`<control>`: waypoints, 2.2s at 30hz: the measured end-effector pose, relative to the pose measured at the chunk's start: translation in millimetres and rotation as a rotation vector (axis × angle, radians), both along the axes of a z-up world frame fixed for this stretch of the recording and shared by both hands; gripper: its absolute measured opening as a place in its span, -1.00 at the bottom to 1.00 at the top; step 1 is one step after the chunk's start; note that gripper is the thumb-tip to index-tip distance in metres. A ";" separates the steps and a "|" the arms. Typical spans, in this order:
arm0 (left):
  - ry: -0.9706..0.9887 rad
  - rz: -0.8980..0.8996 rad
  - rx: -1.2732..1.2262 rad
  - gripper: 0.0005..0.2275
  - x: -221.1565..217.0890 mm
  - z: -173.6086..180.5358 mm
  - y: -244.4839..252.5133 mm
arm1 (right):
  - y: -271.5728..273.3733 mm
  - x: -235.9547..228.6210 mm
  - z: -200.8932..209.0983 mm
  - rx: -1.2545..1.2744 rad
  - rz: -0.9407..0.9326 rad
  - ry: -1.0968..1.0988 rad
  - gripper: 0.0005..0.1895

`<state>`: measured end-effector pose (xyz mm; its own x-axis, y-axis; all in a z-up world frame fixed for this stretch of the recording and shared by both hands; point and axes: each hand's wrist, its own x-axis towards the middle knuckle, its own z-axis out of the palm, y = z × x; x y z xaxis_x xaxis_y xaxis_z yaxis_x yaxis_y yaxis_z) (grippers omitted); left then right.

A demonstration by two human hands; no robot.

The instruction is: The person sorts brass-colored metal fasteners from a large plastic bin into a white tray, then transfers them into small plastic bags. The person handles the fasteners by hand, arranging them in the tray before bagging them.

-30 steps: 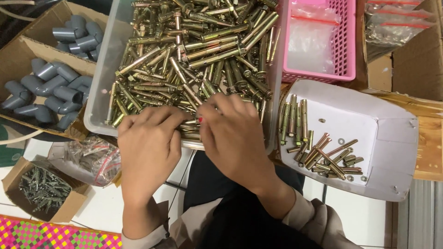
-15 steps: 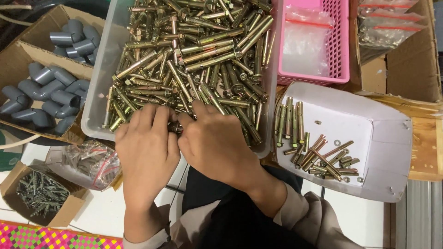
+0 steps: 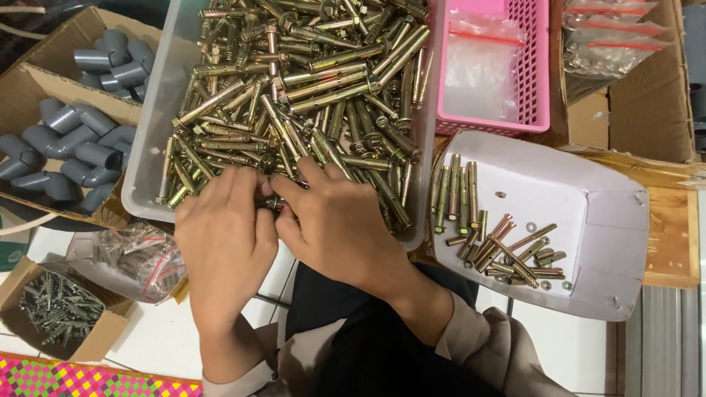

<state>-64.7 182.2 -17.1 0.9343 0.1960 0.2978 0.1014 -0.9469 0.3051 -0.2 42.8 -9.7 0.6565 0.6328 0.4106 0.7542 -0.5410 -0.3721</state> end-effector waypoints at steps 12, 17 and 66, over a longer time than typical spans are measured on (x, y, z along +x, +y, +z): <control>-0.194 -0.010 -0.292 -0.78 -2.7 14.6 -9.9 | -22.5 -9.5 24.4 0.333 0.035 0.092 -0.94; -0.480 -0.278 -0.698 -0.60 -27.5 -5.2 -26.1 | -73.8 -60.9 51.7 0.540 0.026 0.137 -0.93; -0.058 -0.791 -0.460 -0.87 44.9 18.3 -193.3 | -256.2 -42.6 9.4 0.211 -0.384 0.382 -0.65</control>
<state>-19.8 -11.0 1.2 0.8324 -0.3838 0.3997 -0.5524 -0.5172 0.6538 -42.9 -213.5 -0.3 0.9494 0.2500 0.1903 0.3090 -0.6341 -0.7089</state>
